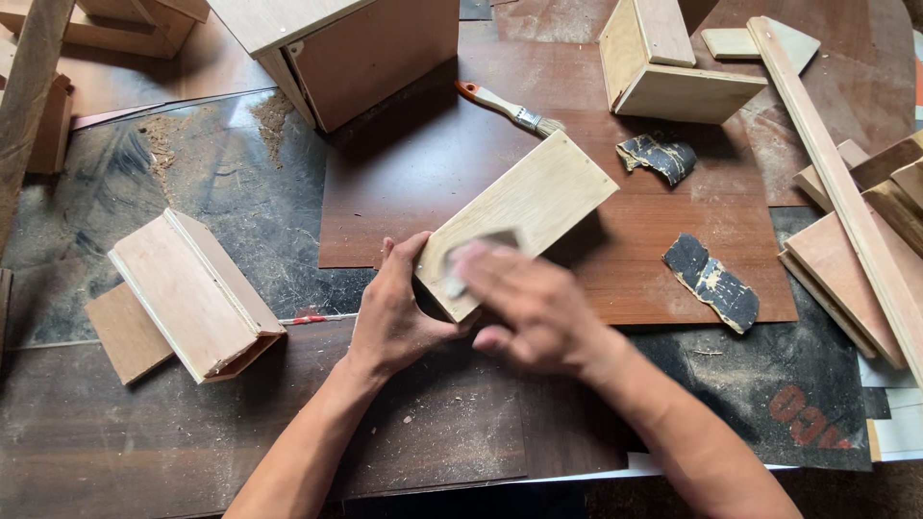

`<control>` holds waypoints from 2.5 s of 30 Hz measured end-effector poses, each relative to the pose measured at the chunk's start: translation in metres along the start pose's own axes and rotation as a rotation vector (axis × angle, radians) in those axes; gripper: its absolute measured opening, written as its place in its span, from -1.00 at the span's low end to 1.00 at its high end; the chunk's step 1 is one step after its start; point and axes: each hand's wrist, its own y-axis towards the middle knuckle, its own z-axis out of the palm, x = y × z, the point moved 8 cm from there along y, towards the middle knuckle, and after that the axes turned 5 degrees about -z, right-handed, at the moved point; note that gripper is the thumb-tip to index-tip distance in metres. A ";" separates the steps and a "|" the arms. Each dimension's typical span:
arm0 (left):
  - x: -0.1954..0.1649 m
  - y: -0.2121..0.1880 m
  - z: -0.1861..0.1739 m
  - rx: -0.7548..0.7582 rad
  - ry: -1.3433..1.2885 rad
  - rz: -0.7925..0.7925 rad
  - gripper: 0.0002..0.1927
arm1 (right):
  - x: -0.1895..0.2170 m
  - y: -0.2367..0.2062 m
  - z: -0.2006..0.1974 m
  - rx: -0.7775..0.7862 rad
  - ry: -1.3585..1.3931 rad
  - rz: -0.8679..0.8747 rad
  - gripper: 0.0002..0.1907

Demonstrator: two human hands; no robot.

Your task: The person brushes a small wooden box with a paintbrush, then holds a rectangular wooden board on the workbench and sands its surface and edges using a hand sanding block, turning the board to work different sides.

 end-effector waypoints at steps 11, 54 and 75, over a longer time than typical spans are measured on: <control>-0.004 -0.007 0.008 0.025 -0.083 0.054 0.58 | 0.020 0.005 0.003 0.096 -0.094 -0.070 -0.11; -0.008 -0.007 0.011 0.053 -0.044 0.032 0.56 | 0.014 0.004 0.008 0.107 -0.030 0.013 -0.10; -0.006 -0.011 0.021 0.064 -0.071 0.031 0.60 | -0.047 -0.004 -0.022 0.094 -0.141 0.444 -0.01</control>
